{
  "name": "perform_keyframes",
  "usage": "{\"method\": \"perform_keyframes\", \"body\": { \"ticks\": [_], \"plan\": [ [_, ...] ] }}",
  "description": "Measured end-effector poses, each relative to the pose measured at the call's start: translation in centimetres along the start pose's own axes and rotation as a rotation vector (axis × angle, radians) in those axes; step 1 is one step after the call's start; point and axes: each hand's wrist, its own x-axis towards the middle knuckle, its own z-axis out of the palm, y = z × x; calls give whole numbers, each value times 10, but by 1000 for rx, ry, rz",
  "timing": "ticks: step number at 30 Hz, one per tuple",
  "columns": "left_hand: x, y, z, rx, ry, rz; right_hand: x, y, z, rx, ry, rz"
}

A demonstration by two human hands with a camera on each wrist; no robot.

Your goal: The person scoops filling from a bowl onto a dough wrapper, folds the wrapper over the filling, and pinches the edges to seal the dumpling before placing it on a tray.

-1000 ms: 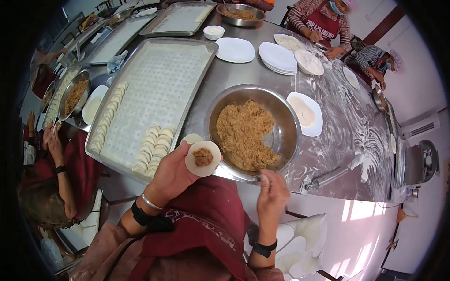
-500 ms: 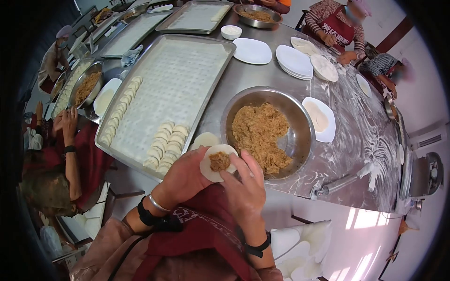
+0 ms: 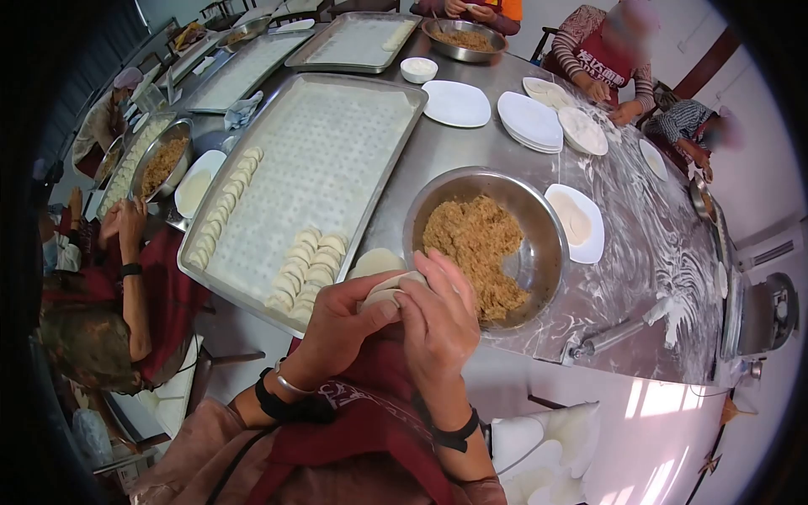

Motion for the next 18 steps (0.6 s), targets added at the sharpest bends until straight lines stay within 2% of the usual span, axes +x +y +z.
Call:
{"method": "perform_keyframes", "body": {
  "ticks": [1,3,4,6,7,9,16,18],
  "plan": [
    [0,-1,-2,5,0,5,0,-1,1,3,5,-3],
    [1,-3,-6,-70,52,54,-2,-6,4,109,57,209],
    [0,-2,-6,-65,50,58,-6,-7,5,112,62,206],
    [0,0,-5,-191,138,78,-13,-7,8,354,106,499],
    [0,-1,-4,-189,135,81,-14,-6,9,355,110,497],
    [1,-2,-4,-223,139,121,-15,-6,11,480,57,612],
    [-1,-9,-7,-223,145,110,-13,-14,18,673,73,634],
    [-1,-9,-6,-200,154,119,-13,-19,20,802,118,688]
  ]
}}
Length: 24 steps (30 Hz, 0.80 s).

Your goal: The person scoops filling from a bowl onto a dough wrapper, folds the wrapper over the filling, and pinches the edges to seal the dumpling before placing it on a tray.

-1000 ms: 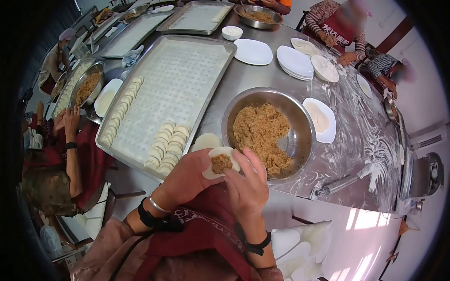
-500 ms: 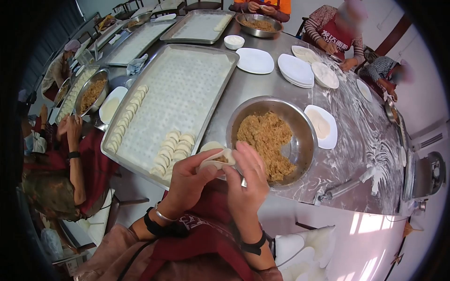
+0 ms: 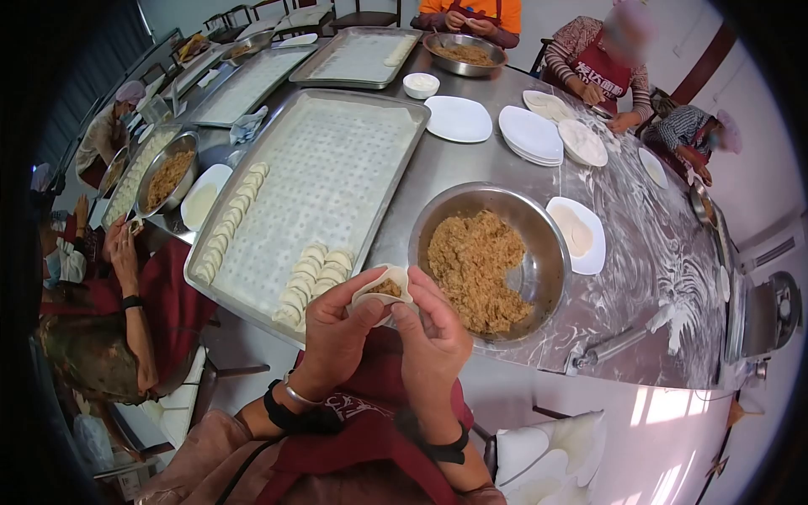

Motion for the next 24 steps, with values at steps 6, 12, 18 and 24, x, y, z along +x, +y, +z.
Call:
{"method": "perform_keyframes", "body": {
  "ticks": [6,12,18,24],
  "plan": [
    [-2,1,1,76,-9,-7,0,0,2,-80,16,-54],
    [-3,1,2,44,-58,-12,7,7,-14,-289,-78,-293],
    [-3,3,2,21,-86,-22,9,-5,-15,-300,-82,-146],
    [-4,5,4,2,-81,-41,8,4,-16,-147,-112,-146]
  ]
}}
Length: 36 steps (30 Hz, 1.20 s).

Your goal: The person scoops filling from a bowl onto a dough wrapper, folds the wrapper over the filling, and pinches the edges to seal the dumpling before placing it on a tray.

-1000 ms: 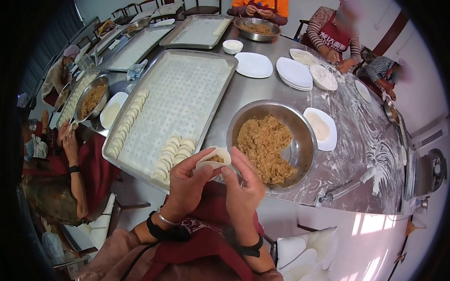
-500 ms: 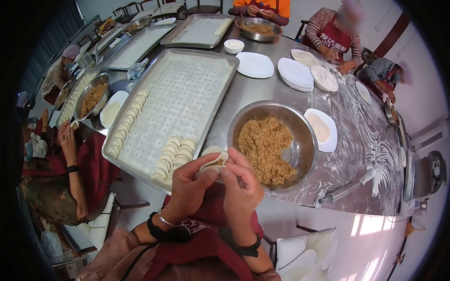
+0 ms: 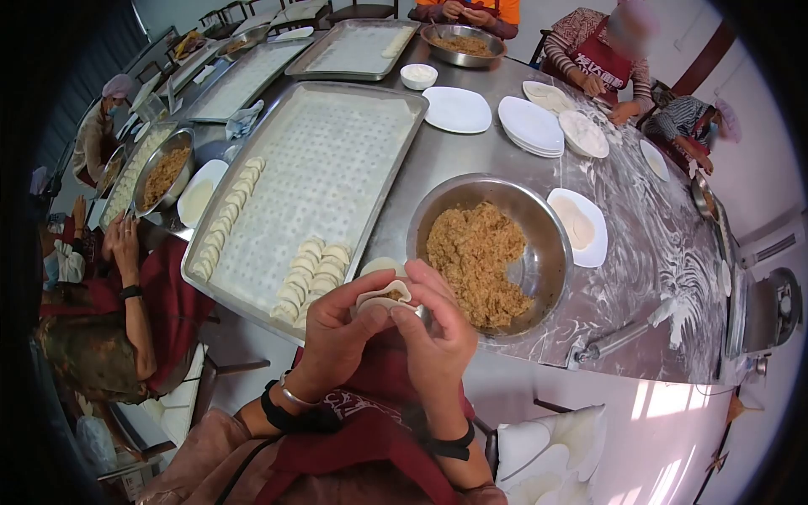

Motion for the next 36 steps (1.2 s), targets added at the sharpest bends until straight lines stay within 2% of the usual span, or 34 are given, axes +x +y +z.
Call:
{"method": "perform_keyframes", "body": {
  "ticks": [1,3,6,9,13,15,19,21,25,28,30,31,33,36],
  "plan": [
    [0,1,0,1,3,-2,0,1,0,1,-1,3],
    [0,3,1,43,24,7,0,2,0,-180,0,-107],
    [-1,6,1,65,12,5,2,-3,0,-297,0,-211],
    [-1,6,-4,215,-25,-23,4,-5,-4,-348,-41,-278],
    [-2,14,-1,241,-49,-57,5,-9,-9,-324,-76,-269],
    [-2,19,-1,300,-64,-94,5,-7,-13,-412,-120,-337],
    [-1,12,-7,227,-82,-37,4,-10,-13,-456,-103,-250],
    [-1,9,-11,227,-102,-72,5,-13,-10,-311,-95,-123],
    [-2,10,-11,303,-117,-49,5,-6,-11,-225,-157,-119],
    [-3,17,-10,347,-108,-96,4,-6,-11,-300,-156,-180],
    [0,23,-9,413,-182,-130,5,-9,-10,-475,-192,-266],
    [1,26,-9,412,-180,-132,5,-10,-11,-475,-195,-264],
    [4,32,-9,498,-290,-163,5,-10,-12,-520,-246,-316],
    [6,27,-17,570,-305,-171,5,-9,-13,-557,-273,-346]
  ]
}}
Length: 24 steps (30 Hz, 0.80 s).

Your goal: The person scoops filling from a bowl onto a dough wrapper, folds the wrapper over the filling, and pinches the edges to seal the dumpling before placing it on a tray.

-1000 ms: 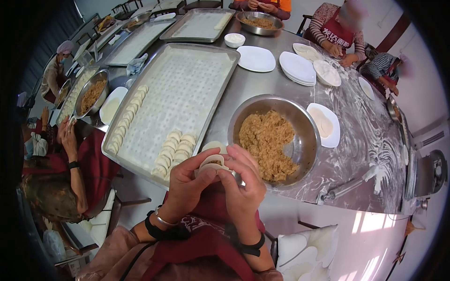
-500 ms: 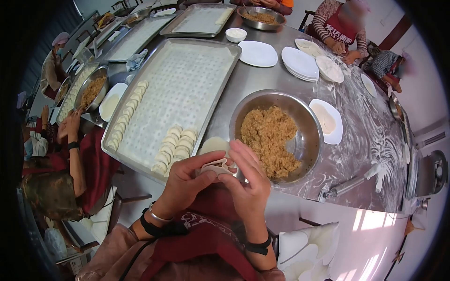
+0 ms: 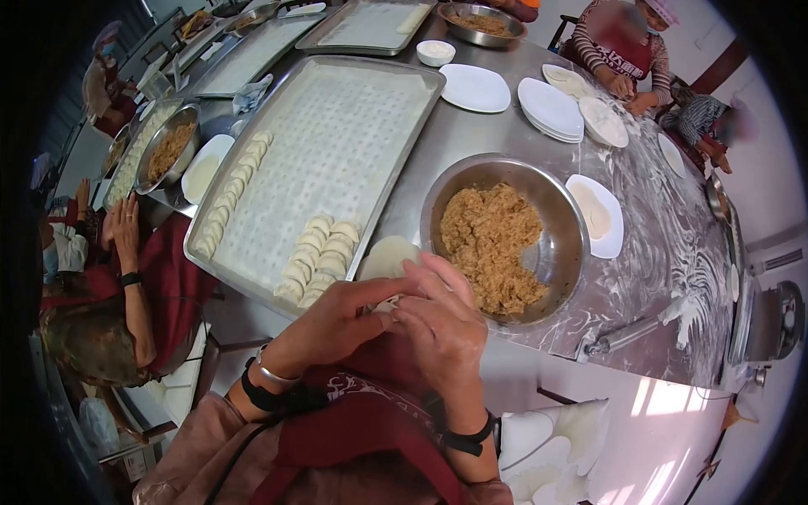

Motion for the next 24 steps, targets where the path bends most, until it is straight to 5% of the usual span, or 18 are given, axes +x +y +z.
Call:
{"method": "perform_keyframes", "body": {
  "ticks": [4,6,10,12,18,24],
  "plan": [
    [1,7,-4,-125,-54,-120,4,-6,-2,-48,-2,71],
    [1,-7,2,-93,48,85,8,-11,-5,-22,-70,85],
    [0,-1,0,-116,-10,11,0,4,-5,83,-68,55],
    [-3,-3,8,-449,76,63,-4,2,0,469,112,364],
    [0,-13,14,-558,159,38,1,-18,16,758,286,462],
    [2,-12,23,-565,221,118,-1,-10,18,477,298,321]
  ]
}}
